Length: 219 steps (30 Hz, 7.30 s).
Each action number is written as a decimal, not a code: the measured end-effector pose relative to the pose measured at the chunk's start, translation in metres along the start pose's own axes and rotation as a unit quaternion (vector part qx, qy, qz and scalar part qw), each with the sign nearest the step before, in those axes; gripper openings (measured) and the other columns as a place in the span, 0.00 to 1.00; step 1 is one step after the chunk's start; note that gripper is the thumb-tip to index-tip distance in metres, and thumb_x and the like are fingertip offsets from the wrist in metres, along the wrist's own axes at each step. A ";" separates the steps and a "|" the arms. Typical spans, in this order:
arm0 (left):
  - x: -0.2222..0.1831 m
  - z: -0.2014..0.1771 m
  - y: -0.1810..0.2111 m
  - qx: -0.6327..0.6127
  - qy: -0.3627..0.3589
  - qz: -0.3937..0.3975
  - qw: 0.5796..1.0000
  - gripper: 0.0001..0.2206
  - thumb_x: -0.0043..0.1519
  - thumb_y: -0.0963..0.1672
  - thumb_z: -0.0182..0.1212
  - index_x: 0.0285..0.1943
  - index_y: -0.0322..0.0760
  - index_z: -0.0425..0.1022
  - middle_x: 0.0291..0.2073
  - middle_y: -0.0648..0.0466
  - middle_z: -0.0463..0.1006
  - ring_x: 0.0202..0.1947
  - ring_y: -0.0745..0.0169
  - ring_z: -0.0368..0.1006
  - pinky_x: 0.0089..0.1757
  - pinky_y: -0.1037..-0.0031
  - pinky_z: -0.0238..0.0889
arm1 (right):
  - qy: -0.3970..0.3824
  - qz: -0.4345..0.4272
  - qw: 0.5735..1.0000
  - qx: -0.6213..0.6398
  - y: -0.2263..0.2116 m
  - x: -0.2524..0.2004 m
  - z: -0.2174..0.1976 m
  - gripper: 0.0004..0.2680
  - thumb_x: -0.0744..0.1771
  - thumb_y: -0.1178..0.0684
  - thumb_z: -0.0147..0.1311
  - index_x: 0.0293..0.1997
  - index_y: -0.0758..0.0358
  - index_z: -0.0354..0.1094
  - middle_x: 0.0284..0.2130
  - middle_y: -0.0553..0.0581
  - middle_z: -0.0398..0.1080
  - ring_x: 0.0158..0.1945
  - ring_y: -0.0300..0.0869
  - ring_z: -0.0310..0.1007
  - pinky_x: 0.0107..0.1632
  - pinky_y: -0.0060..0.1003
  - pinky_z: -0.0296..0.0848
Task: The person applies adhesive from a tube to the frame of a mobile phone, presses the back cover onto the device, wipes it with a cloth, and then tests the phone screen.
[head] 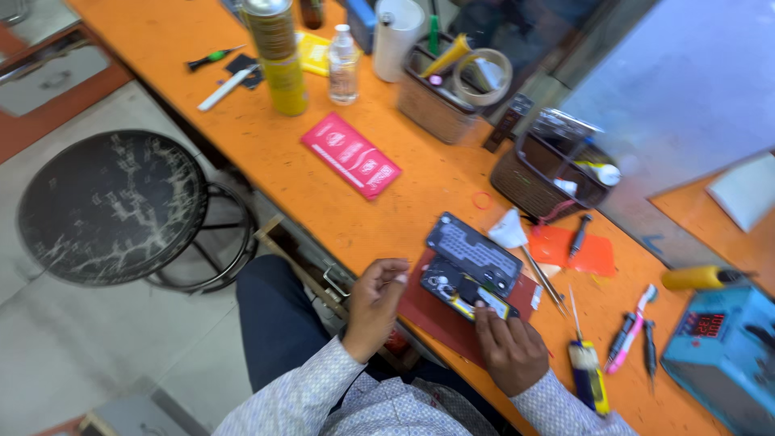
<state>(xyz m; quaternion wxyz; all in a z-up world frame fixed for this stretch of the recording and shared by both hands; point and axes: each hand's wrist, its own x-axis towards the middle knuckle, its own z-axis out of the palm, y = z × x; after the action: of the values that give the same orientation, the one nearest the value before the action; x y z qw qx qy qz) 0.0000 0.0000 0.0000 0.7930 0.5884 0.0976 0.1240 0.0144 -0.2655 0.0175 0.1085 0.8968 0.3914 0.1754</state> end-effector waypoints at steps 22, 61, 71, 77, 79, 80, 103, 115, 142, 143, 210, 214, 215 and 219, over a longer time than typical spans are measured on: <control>0.276 0.070 0.104 0.383 0.039 0.413 0.825 0.26 0.58 0.46 0.69 0.64 0.33 0.68 0.54 0.41 0.75 0.56 0.39 0.67 0.54 0.55 0.60 | 0.050 0.160 0.909 0.382 -0.039 -0.022 -0.017 0.12 0.59 0.55 0.67 0.45 0.58 0.79 0.34 0.58 0.76 0.36 0.50 0.80 0.37 0.43 0.79; -0.050 0.015 0.006 -0.118 -0.193 0.039 0.973 0.12 0.69 0.49 0.57 0.44 0.35 0.66 0.46 0.46 0.74 0.52 0.56 0.70 0.57 0.63 0.63 | 0.058 0.239 0.029 0.969 -0.086 -0.010 -0.032 0.21 0.71 0.45 0.49 0.68 0.73 0.56 0.59 0.69 0.67 0.58 0.52 0.71 0.57 0.46 0.72; -0.026 0.019 0.020 0.090 -0.304 0.085 0.945 0.24 0.62 0.50 0.67 0.62 0.35 0.69 0.52 0.48 0.73 0.56 0.57 0.71 0.57 0.67 0.65 | 0.103 0.402 0.343 0.843 -0.040 -0.033 -0.017 0.15 0.69 0.53 0.58 0.60 0.74 0.66 0.41 0.62 0.75 0.39 0.45 0.75 0.41 0.39 0.76; 0.094 0.035 0.028 0.457 -0.222 0.321 0.799 0.24 0.62 0.48 0.69 0.65 0.39 0.70 0.59 0.47 0.73 0.60 0.43 0.66 0.56 0.55 0.62 | 0.258 0.416 0.380 0.785 0.032 -0.051 -0.032 0.17 0.69 0.59 0.60 0.64 0.74 0.65 0.46 0.63 0.73 0.43 0.46 0.75 0.44 0.39 0.74; 0.125 0.054 0.030 0.535 -0.263 0.310 0.740 0.29 0.53 0.50 0.73 0.63 0.38 0.70 0.58 0.47 0.73 0.57 0.42 0.64 0.51 0.50 0.60 | 0.269 0.440 0.406 0.755 0.036 -0.055 -0.039 0.16 0.69 0.59 0.60 0.64 0.75 0.65 0.46 0.64 0.74 0.42 0.46 0.74 0.42 0.39 0.74; 0.135 0.064 0.032 0.575 -0.297 0.271 0.712 0.30 0.50 0.51 0.74 0.62 0.39 0.71 0.55 0.48 0.73 0.56 0.42 0.63 0.50 0.48 0.59 | 0.270 0.453 0.418 0.740 0.036 -0.057 -0.042 0.16 0.70 0.59 0.59 0.63 0.75 0.65 0.47 0.64 0.74 0.41 0.46 0.74 0.42 0.38 0.73; 0.129 -0.013 -0.012 -0.340 -0.200 -0.128 0.910 0.26 0.61 0.35 0.44 0.71 0.34 0.59 0.55 0.46 0.75 0.52 0.60 0.78 0.55 0.62 0.77 | 0.086 0.159 0.901 0.394 0.024 0.085 -0.049 0.09 0.67 0.66 0.61 0.51 0.64 0.75 0.37 0.59 0.77 0.40 0.45 0.79 0.42 0.36 0.76; 0.133 -0.020 -0.023 -0.372 -0.135 -0.110 0.912 0.15 0.68 0.38 0.55 0.64 0.30 0.64 0.54 0.47 0.76 0.52 0.59 0.78 0.54 0.61 0.77 | 0.085 0.146 0.918 0.358 0.018 0.096 -0.043 0.09 0.66 0.67 0.61 0.49 0.64 0.76 0.37 0.59 0.75 0.40 0.45 0.78 0.42 0.36 0.76; 0.134 -0.024 -0.022 -0.431 -0.164 -0.114 0.880 0.19 0.72 0.45 0.45 0.70 0.30 0.60 0.63 0.38 0.75 0.57 0.56 0.77 0.57 0.59 0.75 | 0.114 0.168 0.912 0.357 0.018 0.104 -0.037 0.05 0.69 0.64 0.62 0.48 0.65 0.76 0.34 0.58 0.74 0.36 0.42 0.77 0.39 0.34 0.73; 0.133 -0.025 -0.022 -0.425 -0.163 -0.112 0.883 0.19 0.72 0.45 0.45 0.69 0.31 0.60 0.63 0.38 0.75 0.57 0.56 0.77 0.56 0.59 0.75 | 0.114 0.166 0.912 0.358 0.018 0.104 -0.036 0.05 0.69 0.64 0.62 0.48 0.64 0.76 0.34 0.58 0.74 0.36 0.42 0.77 0.39 0.34 0.73; 0.085 0.069 0.051 -0.118 -0.339 -0.072 0.930 0.05 0.69 0.39 0.59 0.50 0.32 0.70 0.40 0.57 0.77 0.42 0.75 0.74 0.46 0.80 0.70 | 0.228 0.405 0.369 0.805 0.043 0.035 -0.038 0.13 0.71 0.54 0.56 0.59 0.73 0.66 0.41 0.59 0.74 0.37 0.40 0.72 0.41 0.35 0.72; 0.077 0.066 0.064 -0.077 -0.321 -0.041 0.943 0.06 0.65 0.37 0.59 0.48 0.33 0.68 0.38 0.60 0.77 0.40 0.79 0.74 0.44 0.82 0.70 | 0.235 0.409 0.403 0.784 0.037 0.034 -0.046 0.13 0.70 0.54 0.57 0.58 0.74 0.67 0.40 0.60 0.75 0.36 0.40 0.72 0.40 0.36 0.73; 0.076 0.066 0.066 -0.067 -0.313 -0.032 0.947 0.07 0.64 0.36 0.59 0.47 0.33 0.68 0.37 0.60 0.77 0.40 0.79 0.75 0.44 0.83 0.70 | 0.235 0.406 0.410 0.782 0.036 0.034 -0.047 0.13 0.70 0.55 0.57 0.58 0.74 0.68 0.40 0.60 0.75 0.36 0.41 0.72 0.40 0.36 0.73; 0.071 0.066 0.076 0.059 -0.264 0.047 0.961 0.11 0.62 0.36 0.65 0.39 0.34 0.64 0.30 0.58 0.73 0.33 0.78 0.70 0.38 0.81 0.69 | 0.235 0.405 0.461 0.754 0.032 0.034 -0.056 0.12 0.70 0.55 0.58 0.57 0.74 0.69 0.39 0.60 0.75 0.35 0.41 0.73 0.40 0.35 0.74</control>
<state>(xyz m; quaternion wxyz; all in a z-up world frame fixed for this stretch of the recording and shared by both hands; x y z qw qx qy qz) 0.0810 -0.0167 0.0907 0.7477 0.6499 -0.1361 -0.0051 0.0350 -0.2588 0.0873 -0.7889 0.6126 -0.0252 0.0404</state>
